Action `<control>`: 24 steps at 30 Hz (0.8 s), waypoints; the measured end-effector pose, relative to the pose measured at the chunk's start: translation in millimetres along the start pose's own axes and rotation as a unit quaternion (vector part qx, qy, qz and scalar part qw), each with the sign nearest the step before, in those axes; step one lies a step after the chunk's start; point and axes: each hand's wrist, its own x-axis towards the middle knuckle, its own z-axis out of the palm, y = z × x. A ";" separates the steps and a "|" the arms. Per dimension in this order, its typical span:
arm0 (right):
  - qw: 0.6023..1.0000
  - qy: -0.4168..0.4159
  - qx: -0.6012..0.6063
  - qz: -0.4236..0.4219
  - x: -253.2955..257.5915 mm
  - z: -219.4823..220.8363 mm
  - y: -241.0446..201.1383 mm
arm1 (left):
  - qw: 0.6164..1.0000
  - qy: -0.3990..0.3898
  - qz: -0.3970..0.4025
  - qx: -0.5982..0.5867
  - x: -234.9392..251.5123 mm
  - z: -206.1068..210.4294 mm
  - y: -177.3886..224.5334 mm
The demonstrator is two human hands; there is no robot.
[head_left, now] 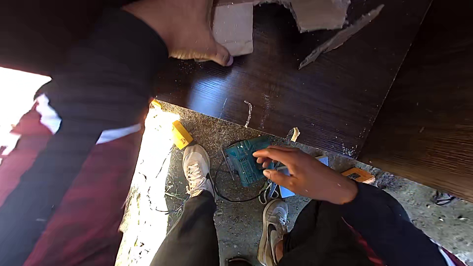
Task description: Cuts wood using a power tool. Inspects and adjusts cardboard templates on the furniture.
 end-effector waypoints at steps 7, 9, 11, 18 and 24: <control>0.850 0.457 -0.191 -0.179 -38.4 -18.0 -9.2 | 0.989 0.003 0.145 0.013 -93.7 4.5 35.8; 0.862 0.426 -0.237 -0.140 -28.2 -16.3 -3.8 | 0.988 -0.019 0.142 0.050 -107.4 18.6 22.1; 0.893 0.362 -0.250 -0.102 -10.9 -10.1 3.1 | 0.990 -0.031 0.118 0.077 -115.2 25.2 18.8; 0.910 0.294 -0.284 -0.070 23.8 1.3 22.9 | 0.991 0.001 0.118 0.066 -122.3 51.1 14.1; 0.897 0.305 -0.311 -0.078 30.9 1.4 28.3 | 0.989 0.027 0.132 0.060 -125.7 58.0 10.1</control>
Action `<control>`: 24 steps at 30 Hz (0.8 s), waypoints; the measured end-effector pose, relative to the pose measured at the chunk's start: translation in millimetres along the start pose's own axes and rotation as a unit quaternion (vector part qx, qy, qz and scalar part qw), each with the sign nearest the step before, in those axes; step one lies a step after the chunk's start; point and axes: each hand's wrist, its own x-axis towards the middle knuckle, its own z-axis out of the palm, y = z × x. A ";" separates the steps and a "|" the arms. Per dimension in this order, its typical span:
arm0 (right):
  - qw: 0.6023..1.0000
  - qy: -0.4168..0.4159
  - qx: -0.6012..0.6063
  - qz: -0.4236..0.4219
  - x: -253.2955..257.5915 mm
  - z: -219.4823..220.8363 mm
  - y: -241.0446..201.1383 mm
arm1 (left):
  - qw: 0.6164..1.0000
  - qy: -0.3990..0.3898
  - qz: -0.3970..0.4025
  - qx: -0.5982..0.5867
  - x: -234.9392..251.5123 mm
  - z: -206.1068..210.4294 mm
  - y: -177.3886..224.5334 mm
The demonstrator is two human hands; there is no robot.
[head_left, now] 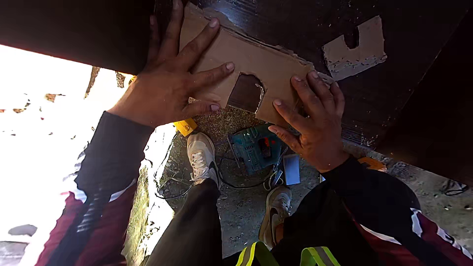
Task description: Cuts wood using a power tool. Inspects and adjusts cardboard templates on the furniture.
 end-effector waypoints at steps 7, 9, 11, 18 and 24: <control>1.000 0.000 -0.009 -0.012 1.2 2.3 1.4 | 1.000 0.022 0.013 -0.006 -2.3 4.5 -4.8; 1.000 0.011 -0.010 -0.012 1.3 3.3 1.6 | 1.000 0.028 0.014 -0.004 -2.1 5.7 -4.9; 1.000 0.017 -0.008 -0.013 1.4 4.8 2.2 | 0.999 0.029 0.013 0.001 -2.1 6.7 -5.0; 1.000 0.019 -0.002 -0.012 0.0 5.6 2.6 | 0.999 0.035 0.014 0.007 -2.8 9.6 -5.5; 1.000 0.024 0.010 -0.014 -0.2 5.1 3.6 | 1.000 0.028 0.010 -0.002 -2.8 8.7 -4.0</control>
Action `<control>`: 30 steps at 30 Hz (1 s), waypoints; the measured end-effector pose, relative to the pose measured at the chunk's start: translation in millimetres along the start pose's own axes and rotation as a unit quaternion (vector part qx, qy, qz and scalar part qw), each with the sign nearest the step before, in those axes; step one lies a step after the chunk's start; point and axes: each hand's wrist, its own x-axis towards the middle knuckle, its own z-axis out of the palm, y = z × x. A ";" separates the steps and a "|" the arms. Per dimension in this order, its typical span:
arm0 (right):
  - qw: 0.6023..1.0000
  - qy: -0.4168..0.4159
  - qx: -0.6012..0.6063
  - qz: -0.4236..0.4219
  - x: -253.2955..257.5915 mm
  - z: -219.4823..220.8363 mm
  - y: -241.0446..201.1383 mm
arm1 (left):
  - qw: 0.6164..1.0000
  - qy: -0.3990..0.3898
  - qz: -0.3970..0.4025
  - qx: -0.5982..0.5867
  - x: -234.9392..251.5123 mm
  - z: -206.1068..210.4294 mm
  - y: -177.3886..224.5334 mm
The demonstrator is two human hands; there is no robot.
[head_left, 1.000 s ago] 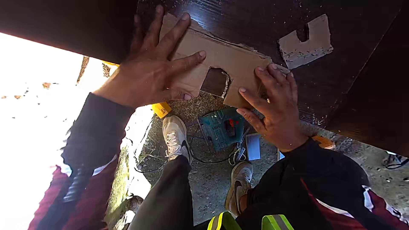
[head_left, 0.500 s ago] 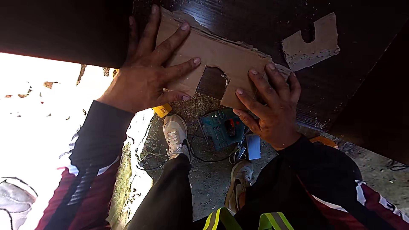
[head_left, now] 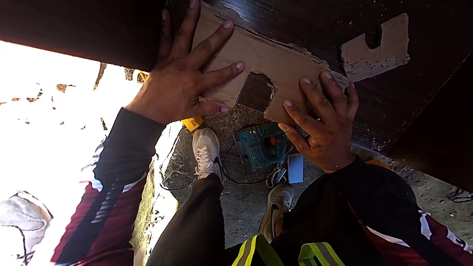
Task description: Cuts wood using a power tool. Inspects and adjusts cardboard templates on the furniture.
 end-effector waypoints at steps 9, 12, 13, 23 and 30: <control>1.000 0.004 0.002 0.003 0.1 -0.6 0.0 | 1.000 0.003 -0.002 -0.010 1.0 0.8 0.3; 1.000 0.007 -0.003 -0.001 -0.2 -0.3 0.3 | 1.000 0.003 0.000 -0.008 0.8 0.6 0.0; 1.000 0.008 -0.004 -0.001 -0.1 -0.3 0.0 | 1.000 0.003 0.003 -0.009 0.9 0.7 -0.2; 1.000 -0.001 -0.011 -0.004 0.4 -0.8 -0.3 | 0.999 0.029 -0.002 -0.014 1.3 2.7 1.1; 1.000 -0.009 -0.005 0.008 1.3 -0.8 -1.5 | 0.998 -0.016 -0.045 -0.035 4.6 -7.5 10.6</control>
